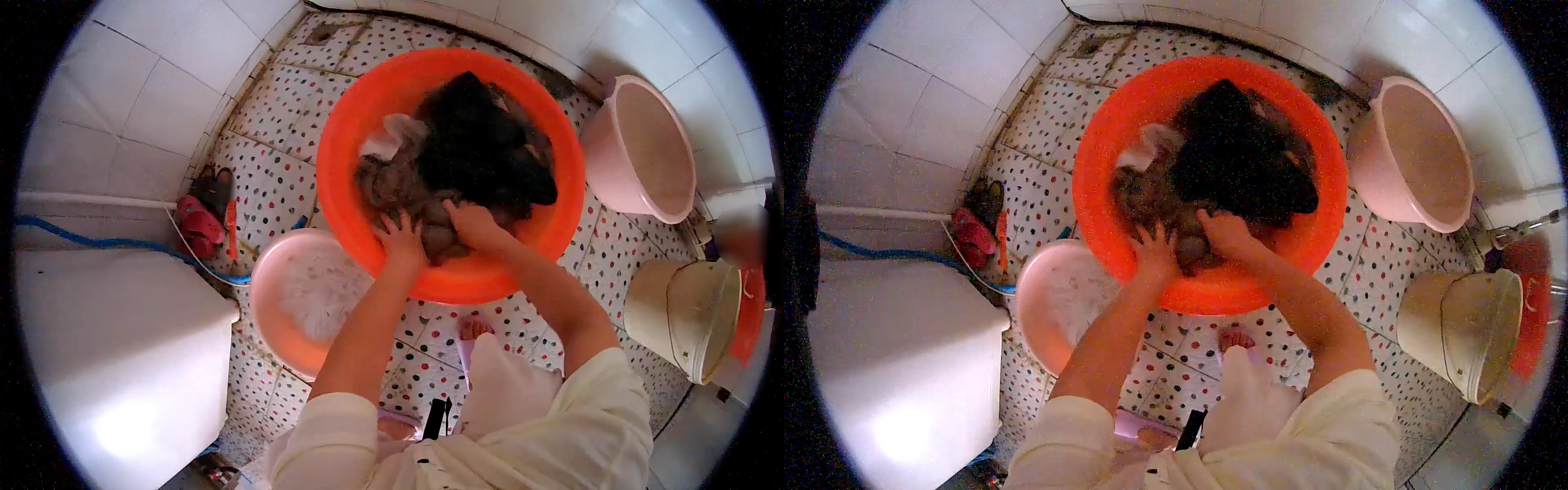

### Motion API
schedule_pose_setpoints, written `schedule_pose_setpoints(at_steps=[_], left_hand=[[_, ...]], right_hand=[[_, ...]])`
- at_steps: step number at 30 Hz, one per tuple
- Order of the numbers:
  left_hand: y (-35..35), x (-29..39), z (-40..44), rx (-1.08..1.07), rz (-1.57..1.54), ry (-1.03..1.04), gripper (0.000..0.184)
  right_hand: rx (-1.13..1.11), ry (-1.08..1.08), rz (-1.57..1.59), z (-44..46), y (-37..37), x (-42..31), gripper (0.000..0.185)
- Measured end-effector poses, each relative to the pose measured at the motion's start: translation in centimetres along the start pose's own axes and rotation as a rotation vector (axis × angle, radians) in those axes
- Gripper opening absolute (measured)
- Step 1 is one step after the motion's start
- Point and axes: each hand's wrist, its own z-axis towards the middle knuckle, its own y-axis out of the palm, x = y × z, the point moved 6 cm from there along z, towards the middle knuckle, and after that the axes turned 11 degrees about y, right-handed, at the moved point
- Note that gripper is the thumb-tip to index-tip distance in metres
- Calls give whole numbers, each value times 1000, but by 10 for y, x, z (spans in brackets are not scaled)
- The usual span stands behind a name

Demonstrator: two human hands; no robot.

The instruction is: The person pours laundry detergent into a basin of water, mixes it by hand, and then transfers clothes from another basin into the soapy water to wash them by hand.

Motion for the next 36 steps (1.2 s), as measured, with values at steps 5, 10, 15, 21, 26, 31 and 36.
schedule_pose_setpoints(at_steps=[5, 10, 15, 21, 26, 31, 36], left_hand=[[-10, -9, 1, -85, -167, 62, 95], [-22, -43, -16, 383, -687, 232, 94], [-59, -38, -61, 797, -1135, 416, 79], [-35, -25, -85, 935, -1590, 383, 64], [-56, -53, -85, 1319, -1702, 242, 51], [-90, -91, -86, 1439, -1727, 198, 37], [-148, -76, -126, 1504, -1275, 87, 26]], right_hand=[[-167, -21, -51, -7, -29, 10, 45], [211, -263, 511, -28, -118, -9, 34], [464, -691, 674, -101, -232, -105, 24], [397, -1032, 926, -168, -275, -182, 22], [326, -1016, 1120, -188, -279, -154, 27], [268, -412, 2027, -119, -231, -41, 40], [-36, 85, 2334, -54, -90, -14, 32]])
